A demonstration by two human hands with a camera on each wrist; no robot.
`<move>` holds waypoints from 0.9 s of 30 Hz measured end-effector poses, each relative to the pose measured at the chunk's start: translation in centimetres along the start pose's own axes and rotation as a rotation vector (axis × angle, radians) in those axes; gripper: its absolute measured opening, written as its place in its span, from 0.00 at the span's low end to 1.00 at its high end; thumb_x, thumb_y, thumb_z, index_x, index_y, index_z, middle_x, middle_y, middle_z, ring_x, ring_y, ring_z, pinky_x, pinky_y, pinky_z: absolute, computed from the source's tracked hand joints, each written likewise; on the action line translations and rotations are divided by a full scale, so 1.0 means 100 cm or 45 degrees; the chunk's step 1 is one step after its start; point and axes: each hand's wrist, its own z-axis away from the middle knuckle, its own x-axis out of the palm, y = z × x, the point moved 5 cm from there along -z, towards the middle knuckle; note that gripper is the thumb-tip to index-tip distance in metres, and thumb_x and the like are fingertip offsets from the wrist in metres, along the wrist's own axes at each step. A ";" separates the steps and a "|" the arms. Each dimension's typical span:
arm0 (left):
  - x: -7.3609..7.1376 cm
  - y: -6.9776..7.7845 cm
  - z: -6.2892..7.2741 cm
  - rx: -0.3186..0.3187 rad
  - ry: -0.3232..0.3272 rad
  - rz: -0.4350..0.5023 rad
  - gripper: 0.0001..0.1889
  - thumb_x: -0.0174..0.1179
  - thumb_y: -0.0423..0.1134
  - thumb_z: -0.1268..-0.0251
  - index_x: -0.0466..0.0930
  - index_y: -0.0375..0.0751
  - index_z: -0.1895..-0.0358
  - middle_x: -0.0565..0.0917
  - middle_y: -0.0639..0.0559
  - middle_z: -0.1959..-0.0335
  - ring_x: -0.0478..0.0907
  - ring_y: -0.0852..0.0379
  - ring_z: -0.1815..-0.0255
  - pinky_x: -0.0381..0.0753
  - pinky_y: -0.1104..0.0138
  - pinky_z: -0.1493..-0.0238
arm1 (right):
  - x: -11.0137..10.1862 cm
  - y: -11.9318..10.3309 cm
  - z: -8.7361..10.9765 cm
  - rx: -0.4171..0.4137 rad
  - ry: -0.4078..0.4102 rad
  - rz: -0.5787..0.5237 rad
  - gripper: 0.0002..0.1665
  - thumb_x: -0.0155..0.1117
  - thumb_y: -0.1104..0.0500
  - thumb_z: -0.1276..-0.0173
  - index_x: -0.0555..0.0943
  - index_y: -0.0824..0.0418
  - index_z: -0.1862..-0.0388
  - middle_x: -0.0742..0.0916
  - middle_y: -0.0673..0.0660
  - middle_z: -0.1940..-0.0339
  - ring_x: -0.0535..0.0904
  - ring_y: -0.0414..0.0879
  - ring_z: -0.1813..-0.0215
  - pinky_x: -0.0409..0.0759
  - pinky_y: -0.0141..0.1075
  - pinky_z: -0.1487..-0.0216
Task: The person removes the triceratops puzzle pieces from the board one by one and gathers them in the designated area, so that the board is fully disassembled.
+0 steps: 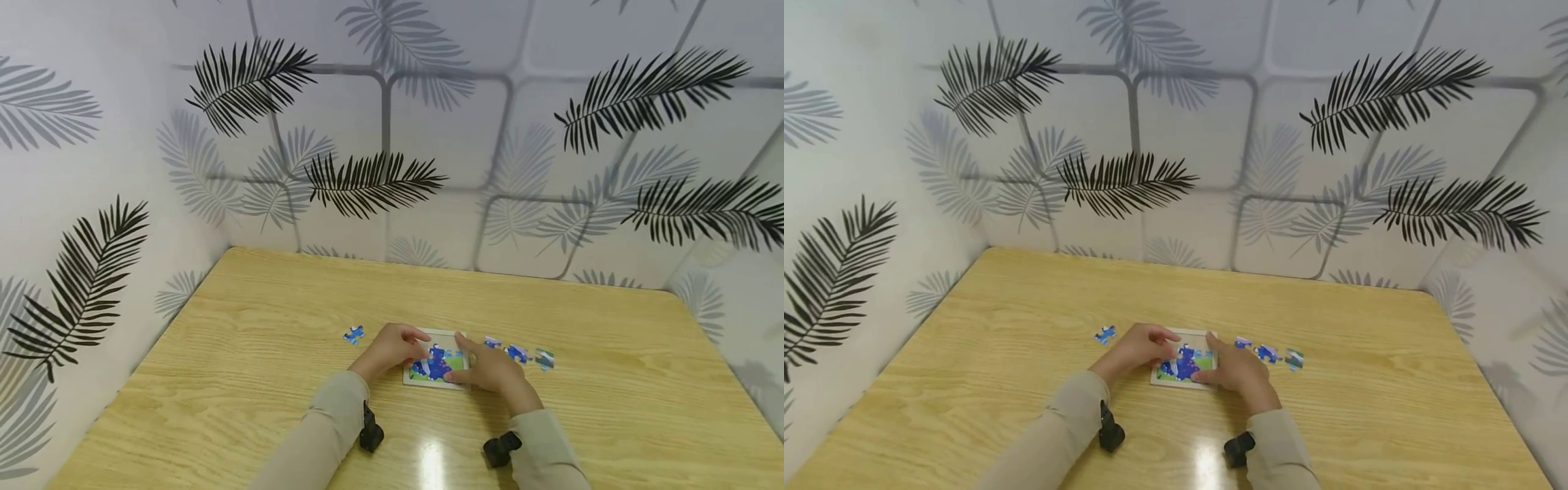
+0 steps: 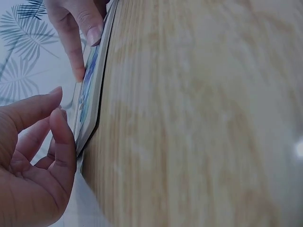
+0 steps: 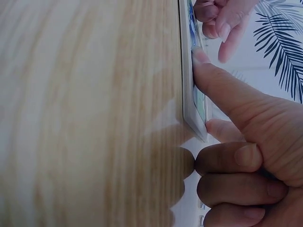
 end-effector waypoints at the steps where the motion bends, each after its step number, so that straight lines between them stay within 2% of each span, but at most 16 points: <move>1: 0.001 0.001 0.000 0.003 0.001 -0.013 0.14 0.68 0.30 0.47 0.84 0.37 0.55 0.72 0.54 0.84 0.66 0.60 0.86 0.67 0.72 0.81 | 0.000 0.000 0.000 0.003 -0.001 0.005 0.55 0.69 0.36 0.47 0.56 0.48 0.25 0.71 0.69 0.34 0.69 0.69 0.39 0.73 0.60 0.51; 5: 0.006 0.001 -0.001 0.015 0.012 -0.083 0.14 0.69 0.32 0.48 0.84 0.38 0.56 0.71 0.54 0.82 0.66 0.60 0.84 0.66 0.72 0.81 | 0.001 0.002 0.000 0.007 -0.004 0.020 0.55 0.69 0.35 0.48 0.56 0.47 0.25 0.71 0.69 0.34 0.70 0.69 0.40 0.74 0.60 0.53; 11: 0.011 0.000 -0.001 -0.003 0.059 -0.218 0.11 0.72 0.33 0.52 0.85 0.41 0.62 0.72 0.53 0.75 0.66 0.58 0.73 0.66 0.69 0.73 | 0.000 0.002 0.000 -0.004 0.004 0.004 0.55 0.69 0.35 0.47 0.56 0.47 0.25 0.72 0.69 0.34 0.70 0.70 0.40 0.73 0.60 0.52; 15: 0.012 0.001 0.000 -0.017 0.077 -0.277 0.11 0.72 0.32 0.53 0.85 0.43 0.64 0.71 0.53 0.76 0.66 0.57 0.73 0.65 0.68 0.73 | -0.001 0.001 0.000 -0.010 0.013 0.015 0.54 0.69 0.35 0.47 0.57 0.48 0.25 0.72 0.69 0.35 0.70 0.70 0.41 0.73 0.60 0.52; 20: 0.012 0.002 -0.001 -0.031 0.091 -0.301 0.11 0.73 0.31 0.54 0.85 0.43 0.64 0.68 0.54 0.78 0.64 0.58 0.74 0.63 0.69 0.74 | -0.002 0.000 0.000 -0.034 0.015 0.028 0.55 0.68 0.34 0.47 0.57 0.49 0.25 0.73 0.69 0.36 0.71 0.70 0.42 0.74 0.60 0.53; 27: 0.015 0.003 0.002 -0.035 0.097 -0.257 0.11 0.72 0.28 0.54 0.84 0.42 0.65 0.66 0.54 0.82 0.62 0.58 0.79 0.60 0.69 0.77 | -0.001 0.002 -0.001 -0.054 0.005 0.021 0.53 0.66 0.34 0.45 0.58 0.50 0.25 0.73 0.70 0.36 0.71 0.70 0.41 0.73 0.61 0.51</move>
